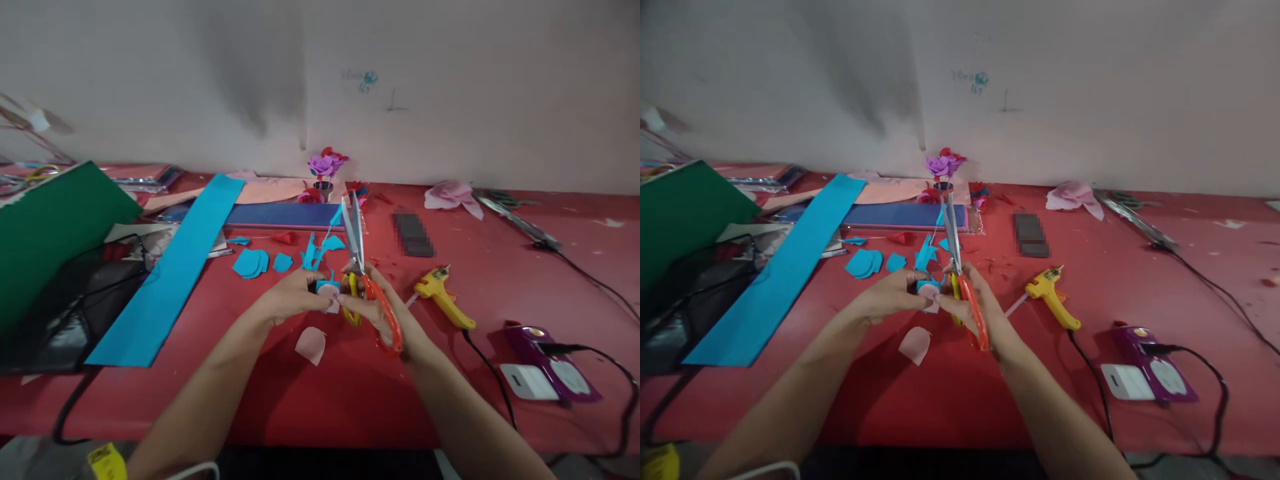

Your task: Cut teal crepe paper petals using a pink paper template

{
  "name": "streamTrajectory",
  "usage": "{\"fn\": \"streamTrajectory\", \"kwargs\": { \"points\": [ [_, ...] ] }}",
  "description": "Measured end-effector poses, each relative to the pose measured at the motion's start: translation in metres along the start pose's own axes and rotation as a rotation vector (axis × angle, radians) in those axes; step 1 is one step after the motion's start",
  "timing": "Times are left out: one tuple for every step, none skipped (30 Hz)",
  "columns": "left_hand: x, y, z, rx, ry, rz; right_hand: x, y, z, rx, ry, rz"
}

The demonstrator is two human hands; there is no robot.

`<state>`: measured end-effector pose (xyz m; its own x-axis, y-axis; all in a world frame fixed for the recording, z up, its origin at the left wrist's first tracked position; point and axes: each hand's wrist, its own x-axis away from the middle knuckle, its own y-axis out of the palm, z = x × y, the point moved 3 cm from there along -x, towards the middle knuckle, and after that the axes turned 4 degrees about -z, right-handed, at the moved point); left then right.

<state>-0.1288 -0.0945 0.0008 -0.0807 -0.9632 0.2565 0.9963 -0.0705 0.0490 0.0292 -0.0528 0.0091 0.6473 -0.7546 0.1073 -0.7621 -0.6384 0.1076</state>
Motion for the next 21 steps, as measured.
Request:
{"fn": "streamTrajectory", "kwargs": {
  "points": [
    [-0.001, 0.002, -0.001, -0.022, 0.000, 0.000, 0.000, 0.001, 0.002, 0.002, -0.008, 0.008],
    [-0.002, 0.004, -0.001, -0.023, -0.005, 0.011, 0.000, 0.001, 0.004, 0.006, -0.022, 0.023],
    [-0.003, 0.007, -0.001, 0.011, -0.013, 0.034, 0.000, 0.001, 0.005, 0.007, -0.039, 0.047],
    [-0.004, 0.009, -0.002, 0.078, -0.021, 0.064, -0.001, 0.001, 0.007, 0.001, -0.061, 0.073],
    [-0.006, 0.013, -0.003, 0.169, -0.028, 0.098, -0.001, 0.000, 0.008, -0.013, -0.084, 0.100],
    [-0.007, 0.016, -0.005, 0.273, -0.036, 0.131, -0.002, -0.001, 0.009, -0.034, -0.109, 0.129],
    [-0.009, 0.021, -0.007, 0.375, -0.041, 0.161, -0.003, -0.003, 0.010, -0.059, -0.132, 0.154],
    [-0.010, 0.025, -0.010, 0.462, -0.045, 0.182, -0.004, -0.004, 0.011, -0.086, -0.152, 0.177],
    [-0.012, 0.029, -0.013, 0.527, -0.042, 0.193, -0.005, -0.005, 0.011, -0.111, -0.164, 0.197],
    [-0.013, 0.033, -0.016, 0.577, -0.038, 0.198, -0.006, -0.006, 0.012, -0.134, -0.168, 0.216],
    [-0.013, 0.035, -0.019, 0.616, -0.030, 0.203, -0.006, -0.007, 0.013, -0.154, -0.167, 0.234],
    [-0.014, 0.038, -0.021, 0.645, -0.018, 0.207, -0.007, -0.008, 0.014, -0.171, -0.164, 0.244],
    [-0.014, 0.039, -0.023, 0.670, -0.006, 0.211, -0.008, -0.008, 0.015, -0.184, -0.163, 0.250],
    [-0.015, 0.041, -0.025, 0.692, 0.003, 0.216, -0.008, -0.008, 0.016, -0.195, -0.162, 0.255],
    [-0.014, 0.042, -0.026, 0.714, 0.008, 0.220, -0.008, -0.008, 0.016, -0.209, -0.162, 0.262],
    [-0.014, 0.043, -0.026, 0.731, 0.009, 0.231, -0.009, -0.008, 0.017, -0.218, -0.158, 0.265],
    [-0.013, 0.044, -0.025, 0.743, 0.011, 0.252, -0.009, -0.007, 0.018, -0.227, -0.153, 0.267],
    [-0.013, 0.044, -0.024, 0.748, 0.013, 0.275, -0.009, -0.006, 0.019, -0.234, -0.145, 0.268],
    [-0.012, 0.043, -0.022, 0.750, 0.016, 0.301, -0.009, -0.004, 0.019, -0.239, -0.135, 0.265],
    [-0.012, 0.041, -0.020, 0.751, 0.021, 0.332, -0.009, -0.002, 0.019, -0.245, -0.123, 0.256],
    [-0.011, 0.038, -0.017, 0.755, 0.031, 0.362, -0.008, 0.000, 0.019, -0.251, -0.099, 0.236]
  ]
}}
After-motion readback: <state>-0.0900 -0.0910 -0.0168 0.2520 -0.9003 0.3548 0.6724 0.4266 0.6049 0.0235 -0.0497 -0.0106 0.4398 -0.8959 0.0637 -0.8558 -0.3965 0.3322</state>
